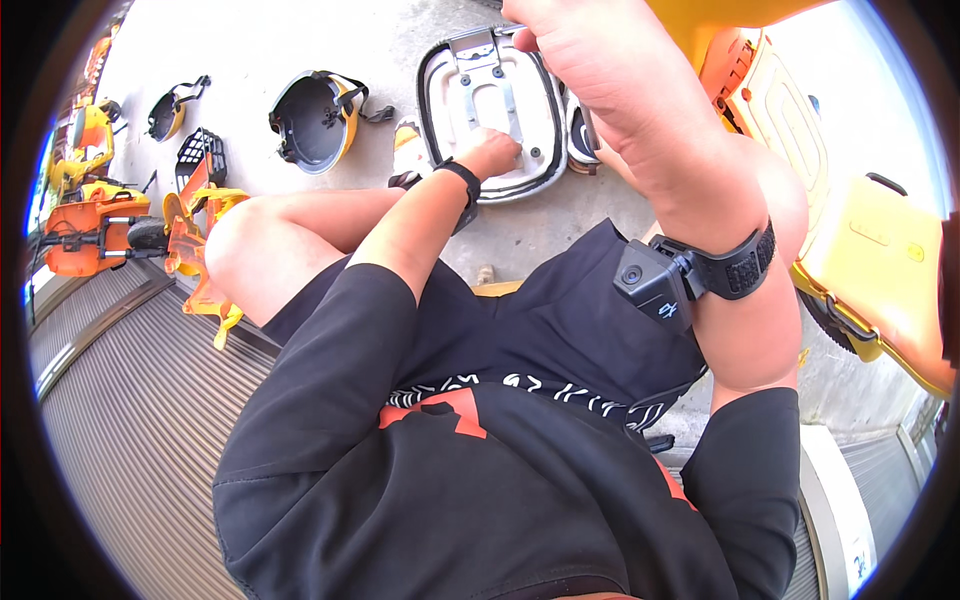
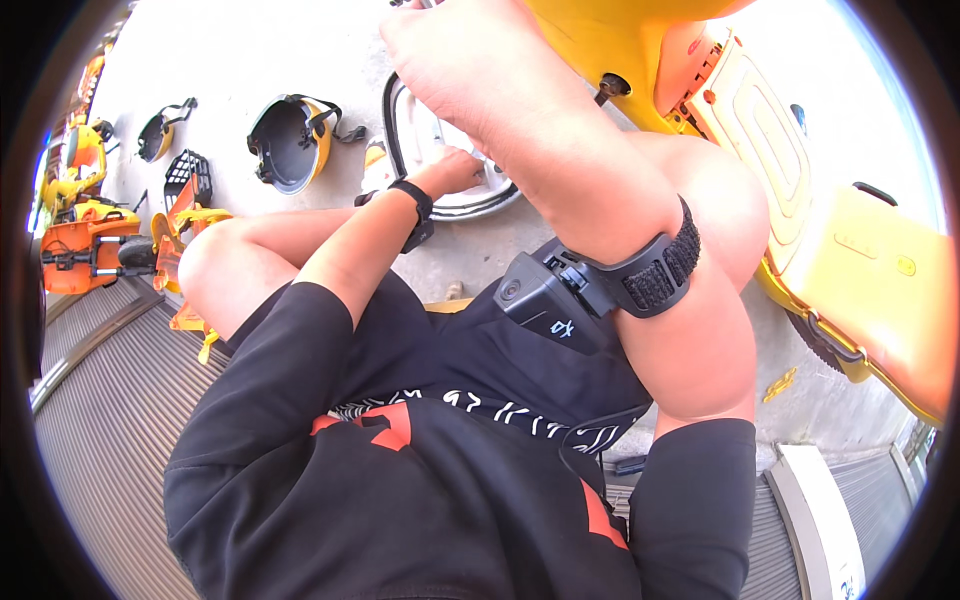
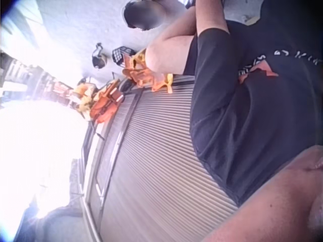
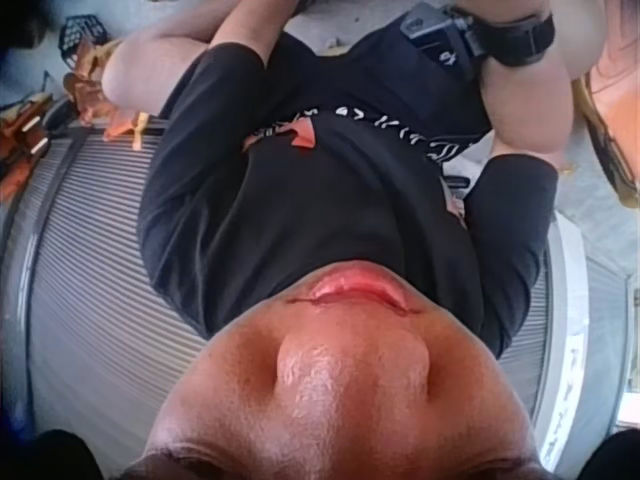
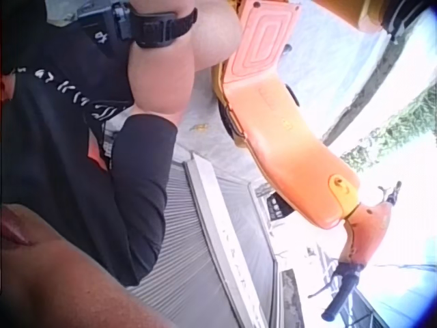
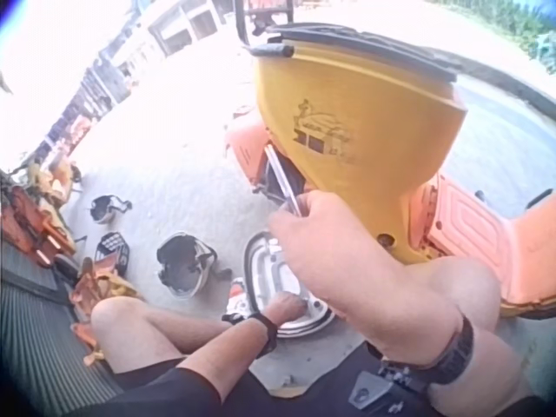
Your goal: Dismantling and repairing internal components of an electric scooter.
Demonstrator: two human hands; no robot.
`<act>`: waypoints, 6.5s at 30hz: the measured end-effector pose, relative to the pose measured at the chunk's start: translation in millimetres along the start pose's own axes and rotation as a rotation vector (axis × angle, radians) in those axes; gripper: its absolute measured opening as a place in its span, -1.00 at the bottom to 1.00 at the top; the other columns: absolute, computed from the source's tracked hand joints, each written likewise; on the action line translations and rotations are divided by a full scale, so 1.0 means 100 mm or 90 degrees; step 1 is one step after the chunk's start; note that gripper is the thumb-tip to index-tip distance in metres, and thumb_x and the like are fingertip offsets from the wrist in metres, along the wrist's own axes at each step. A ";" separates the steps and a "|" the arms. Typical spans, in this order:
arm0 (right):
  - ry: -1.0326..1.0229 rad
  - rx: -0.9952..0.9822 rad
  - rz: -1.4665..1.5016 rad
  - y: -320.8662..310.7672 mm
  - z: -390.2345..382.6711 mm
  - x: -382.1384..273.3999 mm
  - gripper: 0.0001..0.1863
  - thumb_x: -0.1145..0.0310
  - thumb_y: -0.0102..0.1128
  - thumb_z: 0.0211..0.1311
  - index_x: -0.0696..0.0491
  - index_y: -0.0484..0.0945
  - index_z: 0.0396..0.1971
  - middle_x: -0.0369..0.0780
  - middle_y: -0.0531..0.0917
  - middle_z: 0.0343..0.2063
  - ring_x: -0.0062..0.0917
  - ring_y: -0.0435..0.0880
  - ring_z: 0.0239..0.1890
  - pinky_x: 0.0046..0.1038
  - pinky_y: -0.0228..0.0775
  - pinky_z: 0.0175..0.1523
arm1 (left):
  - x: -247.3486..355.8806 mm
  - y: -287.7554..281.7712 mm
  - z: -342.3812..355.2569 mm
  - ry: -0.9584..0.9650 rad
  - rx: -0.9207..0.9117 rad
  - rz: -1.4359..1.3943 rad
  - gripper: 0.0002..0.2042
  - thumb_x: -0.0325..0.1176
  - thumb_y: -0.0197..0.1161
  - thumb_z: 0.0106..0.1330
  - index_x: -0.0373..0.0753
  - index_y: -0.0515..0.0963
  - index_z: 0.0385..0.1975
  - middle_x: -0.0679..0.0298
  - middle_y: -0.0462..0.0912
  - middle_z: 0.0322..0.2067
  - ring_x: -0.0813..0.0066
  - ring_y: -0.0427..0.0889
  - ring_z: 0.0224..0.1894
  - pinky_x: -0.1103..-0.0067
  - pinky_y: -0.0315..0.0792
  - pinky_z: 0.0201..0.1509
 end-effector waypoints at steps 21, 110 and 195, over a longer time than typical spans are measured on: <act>-0.036 -0.057 -0.050 -0.04 0.12 0.29 -0.71 0.29 0.11 0.30 0.24 0.60 -0.22 -0.12 0.69 -0.40 -0.49 0.66 -0.35 -0.41 0.50 -0.20 | -1.00 -0.81 -0.53 -0.342 0.154 -1.469 -0.76 -0.18 -0.07 0.35 -0.13 0.35 -0.53 0.31 0.33 -0.62 0.41 0.32 -0.56 0.48 0.21 -0.48; 0.034 -0.041 0.143 0.18 0.20 0.53 -0.74 0.30 0.19 0.27 0.19 0.55 -0.21 -0.27 0.53 -0.41 -0.67 0.40 -0.41 -0.58 0.29 -0.32 | 0.64 0.51 -0.32 -0.925 0.444 -1.909 -0.55 0.13 -0.21 0.61 -0.06 0.27 -0.44 0.45 0.14 -0.70 0.51 0.09 -0.74 0.53 0.02 -0.61; 0.084 -0.096 0.064 0.75 0.07 0.59 -0.65 0.38 0.12 0.25 0.36 0.45 -0.10 0.16 0.54 -0.05 -0.04 0.65 -0.01 -0.17 0.53 0.10 | -1.83 -1.37 0.50 -0.087 0.063 0.164 -0.79 -0.34 0.11 0.33 -0.08 0.63 -0.13 0.10 0.74 -0.33 0.07 0.75 -0.19 0.21 0.55 -0.25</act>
Point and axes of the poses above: each hand's wrist, its own z-axis towards the middle knuckle, its own y-axis out of the palm, x = y × z, the point moved 1 cm from there along z, towards the middle knuckle
